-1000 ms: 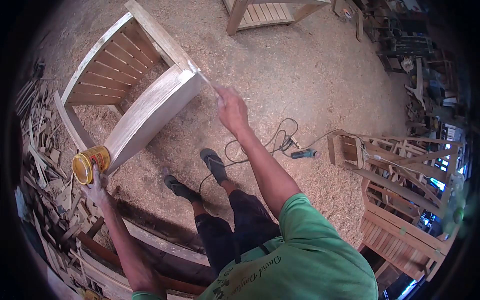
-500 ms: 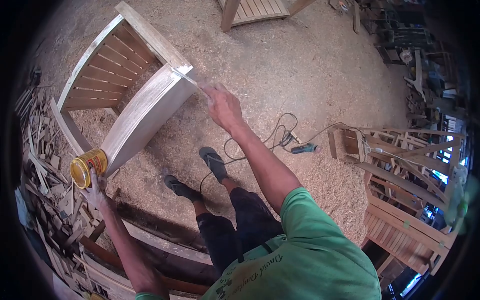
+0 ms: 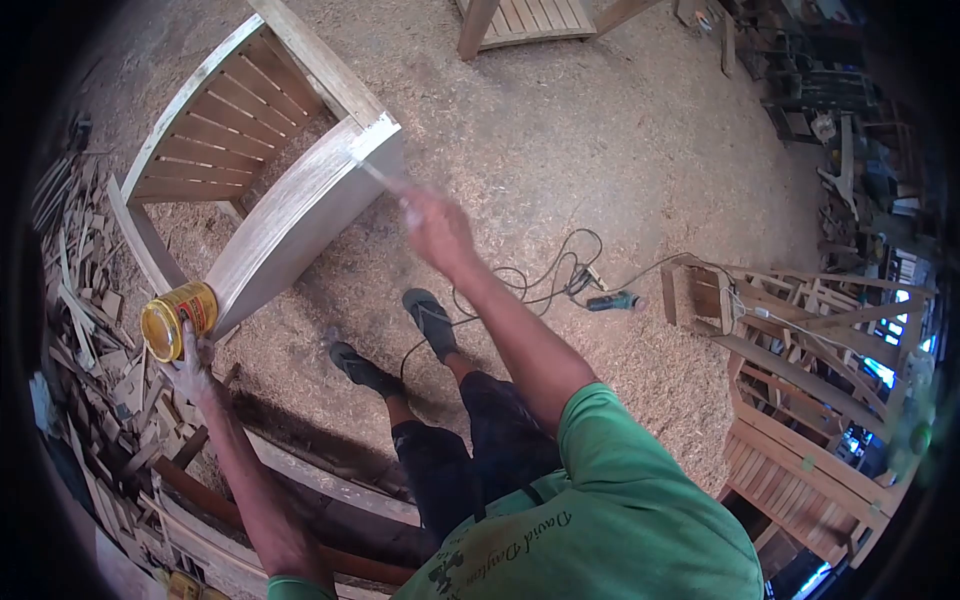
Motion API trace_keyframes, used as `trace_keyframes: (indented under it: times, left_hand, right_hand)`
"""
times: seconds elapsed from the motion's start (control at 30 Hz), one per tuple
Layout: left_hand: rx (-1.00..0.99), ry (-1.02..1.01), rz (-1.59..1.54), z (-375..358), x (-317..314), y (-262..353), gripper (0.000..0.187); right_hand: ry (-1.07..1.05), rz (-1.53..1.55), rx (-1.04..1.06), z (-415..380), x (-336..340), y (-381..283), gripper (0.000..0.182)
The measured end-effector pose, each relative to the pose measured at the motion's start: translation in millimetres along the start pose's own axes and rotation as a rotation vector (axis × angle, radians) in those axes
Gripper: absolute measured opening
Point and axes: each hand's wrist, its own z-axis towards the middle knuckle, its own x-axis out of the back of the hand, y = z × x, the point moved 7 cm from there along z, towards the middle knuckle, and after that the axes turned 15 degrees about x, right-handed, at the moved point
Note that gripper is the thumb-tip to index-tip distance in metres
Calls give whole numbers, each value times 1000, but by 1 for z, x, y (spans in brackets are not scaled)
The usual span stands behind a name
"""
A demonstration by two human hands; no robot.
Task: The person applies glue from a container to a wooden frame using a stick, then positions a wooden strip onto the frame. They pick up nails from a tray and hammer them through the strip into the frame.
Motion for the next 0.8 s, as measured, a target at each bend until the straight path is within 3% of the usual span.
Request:
trace_keyframes:
  times: [0.07,0.13,0.23,0.3,0.4,0.5,0.6,0.7,0.8]
  left_hand:
    - [1,24,-2,-4,-3,3,90]
    - [24,-22,-15,-2,-4,1,93]
    - [4,-26,21,6,3,-5,95]
    - [3,-13,14,6,2,-7,95]
    - [19,9,-24,0,-3,-1,95]
    - [18,35,12,0,0,-2,96]
    - [37,30,41,8,3,-8,95]
    - [16,14,42,10,4,-11,91]
    - [-10,-28,6,1,-1,1,90]
  right_hand:
    - [-210,30,-88,-4,-13,-36,43]
    - [-170,81,-13,1,-29,-49,43]
    - [157,171,238,0,-52,-48,43]
    - [246,192,257,0,-60,-42,44]
    - [227,114,226,-15,-66,-27,47]
    - [77,14,-62,-30,-60,9,48]
    - [220,-173,167,-38,-15,-12,49]
    - [166,-171,222,-32,-10,-23,50]
    - [-117,-290,8,-26,-26,-44,47]
